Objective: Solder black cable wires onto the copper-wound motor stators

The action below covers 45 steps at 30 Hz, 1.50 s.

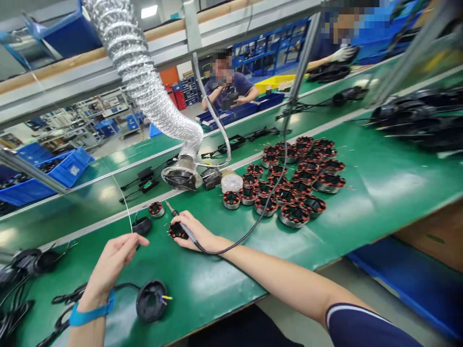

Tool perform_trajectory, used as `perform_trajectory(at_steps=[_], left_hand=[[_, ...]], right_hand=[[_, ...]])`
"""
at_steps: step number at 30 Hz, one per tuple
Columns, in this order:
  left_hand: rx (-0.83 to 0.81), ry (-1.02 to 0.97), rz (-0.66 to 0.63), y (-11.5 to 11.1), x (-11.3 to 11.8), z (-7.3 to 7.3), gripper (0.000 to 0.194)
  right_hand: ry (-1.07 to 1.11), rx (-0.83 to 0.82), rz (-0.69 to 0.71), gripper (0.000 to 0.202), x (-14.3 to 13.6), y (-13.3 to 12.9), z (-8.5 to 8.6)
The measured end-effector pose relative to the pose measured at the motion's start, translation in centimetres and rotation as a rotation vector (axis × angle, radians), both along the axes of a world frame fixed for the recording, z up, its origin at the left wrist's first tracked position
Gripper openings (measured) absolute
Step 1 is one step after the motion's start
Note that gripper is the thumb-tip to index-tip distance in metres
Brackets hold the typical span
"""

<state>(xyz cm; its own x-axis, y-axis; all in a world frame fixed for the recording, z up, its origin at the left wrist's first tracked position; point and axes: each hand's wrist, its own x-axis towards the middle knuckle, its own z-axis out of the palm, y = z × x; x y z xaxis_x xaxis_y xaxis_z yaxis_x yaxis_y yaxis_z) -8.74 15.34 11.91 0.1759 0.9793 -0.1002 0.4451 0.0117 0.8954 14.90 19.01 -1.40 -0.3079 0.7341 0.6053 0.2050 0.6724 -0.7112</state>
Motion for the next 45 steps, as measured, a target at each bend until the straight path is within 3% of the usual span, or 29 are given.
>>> perform_trajectory(at_steps=[4,6,9,13,18,22,29,34,37,41,45], left_hand=[[-0.006,0.224,-0.361,-5.1,-0.1,2.1,0.033],[-0.007,0.307,-0.501,-6.5,0.6,2.0,0.021],[0.002,0.328,-0.553,-6.3,1.4,0.9,0.019],[0.032,0.218,-0.44,-2.8,1.4,-1.1,0.022],[-0.002,0.023,-0.287,2.7,1.0,-3.1,0.023],[-0.054,-0.139,-0.247,4.6,1.4,-4.4,0.032],[0.037,-0.123,-0.261,4.0,2.1,-5.2,0.033],[0.472,0.095,-0.113,2.8,3.0,-5.9,0.022],[0.634,0.169,-0.157,2.5,3.3,-6.6,0.018],[0.631,0.197,-0.187,2.4,3.3,-7.0,0.022],[0.463,0.099,-0.191,2.1,3.4,-6.5,0.023]], right_hand=[[-0.018,-0.003,-0.031,0.054,0.0,-0.4,0.3],[-0.025,-0.003,-0.036,0.053,0.0,-0.4,0.3],[-0.025,0.0,-0.055,0.051,0.0,-0.5,0.2],[-0.032,0.012,-0.081,0.05,-0.3,-0.5,0.6],[0.077,0.056,-0.129,0.049,-1.4,-0.9,2.9],[0.187,0.039,-0.074,0.038,-2.3,-1.3,4.7],[0.298,-0.024,-0.065,0.03,-3.4,-1.0,4.8],[0.325,-0.041,-0.12,0.031,-3.7,-1.3,4.2],[0.315,-0.046,-0.151,0.032,-3.7,-1.6,4.0],[0.292,-0.011,-0.191,0.032,-3.6,-1.9,3.8],[0.291,-0.029,-0.166,0.029,-3.5,-2.1,3.7]])
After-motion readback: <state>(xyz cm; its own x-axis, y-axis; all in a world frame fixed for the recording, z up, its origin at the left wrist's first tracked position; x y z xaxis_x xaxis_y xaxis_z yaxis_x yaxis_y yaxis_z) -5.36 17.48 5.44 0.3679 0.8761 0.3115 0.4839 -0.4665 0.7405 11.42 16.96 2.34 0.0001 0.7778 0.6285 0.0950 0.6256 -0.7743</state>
